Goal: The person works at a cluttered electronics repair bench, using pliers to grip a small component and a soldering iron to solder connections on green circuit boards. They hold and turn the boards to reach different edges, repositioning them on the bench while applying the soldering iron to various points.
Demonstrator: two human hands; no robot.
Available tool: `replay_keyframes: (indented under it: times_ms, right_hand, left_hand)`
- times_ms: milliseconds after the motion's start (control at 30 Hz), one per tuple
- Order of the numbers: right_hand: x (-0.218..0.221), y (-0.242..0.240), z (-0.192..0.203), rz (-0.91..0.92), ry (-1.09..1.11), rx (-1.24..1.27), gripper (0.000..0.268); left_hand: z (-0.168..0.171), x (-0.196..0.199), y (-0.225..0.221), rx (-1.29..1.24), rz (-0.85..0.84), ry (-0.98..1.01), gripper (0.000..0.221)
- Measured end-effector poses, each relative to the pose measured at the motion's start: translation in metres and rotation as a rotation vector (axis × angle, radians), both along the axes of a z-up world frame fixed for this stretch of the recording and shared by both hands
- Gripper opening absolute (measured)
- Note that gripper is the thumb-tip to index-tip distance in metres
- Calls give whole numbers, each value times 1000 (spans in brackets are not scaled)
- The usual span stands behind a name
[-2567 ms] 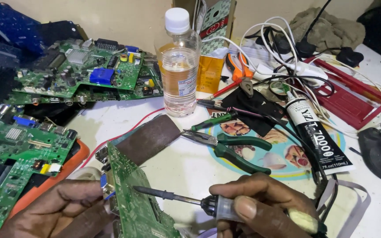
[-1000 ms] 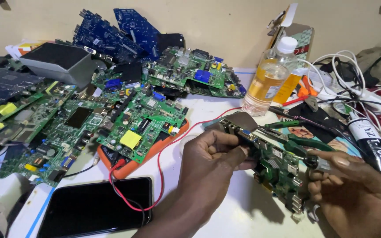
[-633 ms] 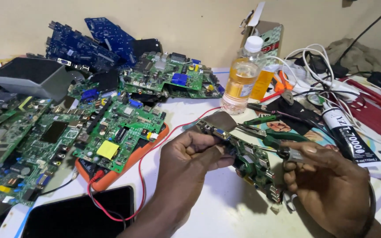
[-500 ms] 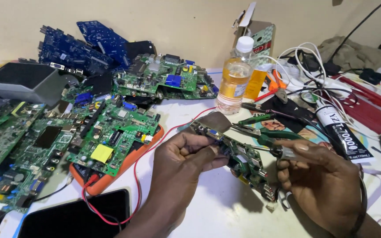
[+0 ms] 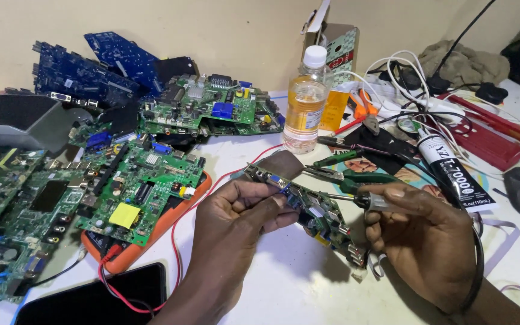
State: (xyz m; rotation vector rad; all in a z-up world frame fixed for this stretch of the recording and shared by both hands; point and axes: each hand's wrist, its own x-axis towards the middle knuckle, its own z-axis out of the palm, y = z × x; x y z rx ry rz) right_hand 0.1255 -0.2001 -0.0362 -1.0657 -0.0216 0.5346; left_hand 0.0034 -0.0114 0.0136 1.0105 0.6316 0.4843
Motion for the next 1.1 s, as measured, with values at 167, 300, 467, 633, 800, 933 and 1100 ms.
replay_keyframes:
  times_ms: [167,300,467,633,800,933,1100]
  right_hand:
    - [2,-1,-3,4,-14,32,43]
    - [2,0,-3,-3,-21,8,44]
    - [3,-1,-3,-8,-12,-3,44]
    - [3,-1,-2,-21,-21,-2,46]
    - [2,1,-2,-28,-26,34,42]
    - [3,-1,-4,-10,-40,15,48]
    - [2,-2,-3,27,-43,-5,46]
  left_hand:
    - [3,0,-1,-14,1,11,11]
    - [6,0,-2,-14,-3,34,11]
    - [2,0,-2,-9,1,16,11]
    - [4,1,-2,2,2,24,11]
    - [4,1,-2,4,8,37,12]
    - [6,1,-3,-8,11,47,11]
    - [4,0,-2,-5,6,43,7]
